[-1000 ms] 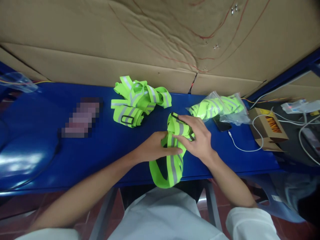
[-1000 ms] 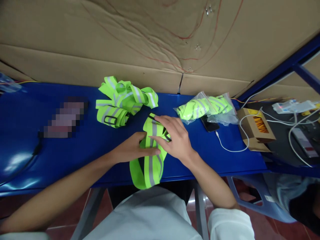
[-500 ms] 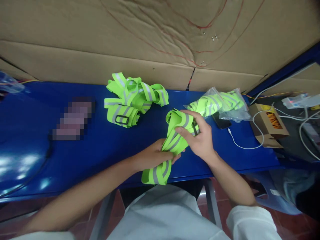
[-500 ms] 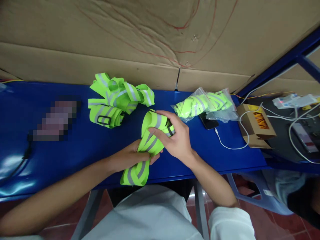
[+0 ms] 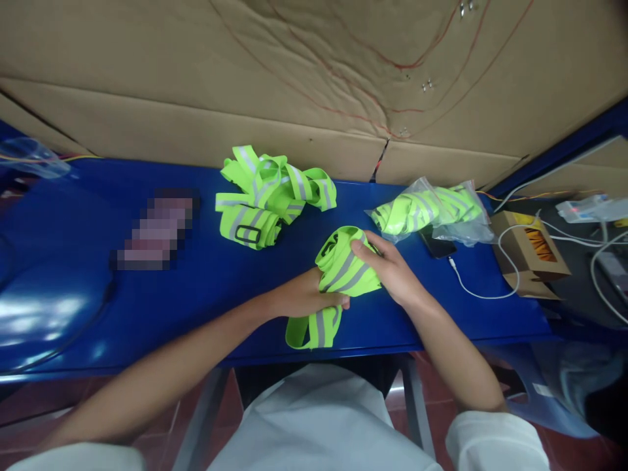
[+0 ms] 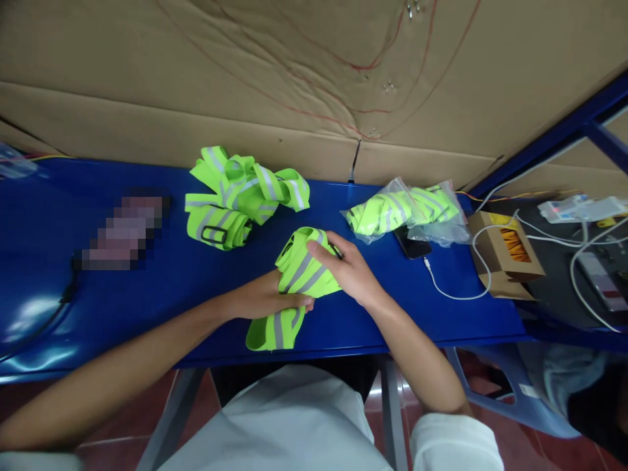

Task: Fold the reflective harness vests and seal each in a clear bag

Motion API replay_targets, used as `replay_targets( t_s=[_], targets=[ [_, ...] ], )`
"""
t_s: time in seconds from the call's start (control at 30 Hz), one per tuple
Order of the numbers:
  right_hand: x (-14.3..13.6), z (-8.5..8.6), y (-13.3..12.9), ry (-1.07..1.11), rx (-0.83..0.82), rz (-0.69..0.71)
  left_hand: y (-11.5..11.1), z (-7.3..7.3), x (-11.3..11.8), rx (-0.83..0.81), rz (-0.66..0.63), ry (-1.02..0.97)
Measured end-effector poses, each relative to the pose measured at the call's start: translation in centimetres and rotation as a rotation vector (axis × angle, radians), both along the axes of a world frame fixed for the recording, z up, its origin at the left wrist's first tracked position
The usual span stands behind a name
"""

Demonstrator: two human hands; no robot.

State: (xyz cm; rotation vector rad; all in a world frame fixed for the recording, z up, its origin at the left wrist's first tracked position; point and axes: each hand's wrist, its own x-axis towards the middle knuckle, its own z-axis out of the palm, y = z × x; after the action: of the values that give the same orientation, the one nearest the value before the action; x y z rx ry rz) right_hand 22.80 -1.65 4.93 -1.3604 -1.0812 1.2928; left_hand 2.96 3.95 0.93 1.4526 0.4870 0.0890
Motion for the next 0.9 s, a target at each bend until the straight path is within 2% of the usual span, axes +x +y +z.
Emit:
replay_targets(
  t_s=[0.1,0.17,0.27,0.3,0.37,0.47,0.57,0.7,0.9],
  targets=[
    [-0.1,-0.4,-0.1,-0.193,0.103,0.001,0.0,-0.4,0.3,0.036,0.039,-0.006],
    [-0.2,-0.7,-0.2,-0.329,0.186,-0.069,0.1,-0.4,0.3,0.031,0.05,-0.021],
    [-0.2,-1.1,-0.2,-0.638,0.393,-0.198,0.2,-0.2,0.3,-0.03,0.009,-0.039],
    [-0.1,-1.1,-0.2,-0.72,0.452,-0.181,0.1,-0.2,0.3,-0.056,0.002,-0.031],
    [0.2,-1.0,-0.2,-0.786,0.508,-0.057,-0.1,0.0,0.2,-0.092,0.017,0.0],
    [0.5,-0.9,-0.5,-0.786,0.49,0.188,-0.5,0.1,0.4,-0.103,0.067,0.009],
    [0.5,-0.9,-1.0,-0.974,0.462,0.296,-0.9,0.0,0.5,-0.128,0.062,-0.014],
    [0.3,-1.1,-1.6,-1.143,0.401,0.314,-0.8,-0.2,0.4,-0.165,0.045,-0.019],
    [0.4,-0.4,-1.6,-1.033,0.481,0.313,0.3,1.6,-0.1,-0.234,-0.163,0.014]
  ],
)
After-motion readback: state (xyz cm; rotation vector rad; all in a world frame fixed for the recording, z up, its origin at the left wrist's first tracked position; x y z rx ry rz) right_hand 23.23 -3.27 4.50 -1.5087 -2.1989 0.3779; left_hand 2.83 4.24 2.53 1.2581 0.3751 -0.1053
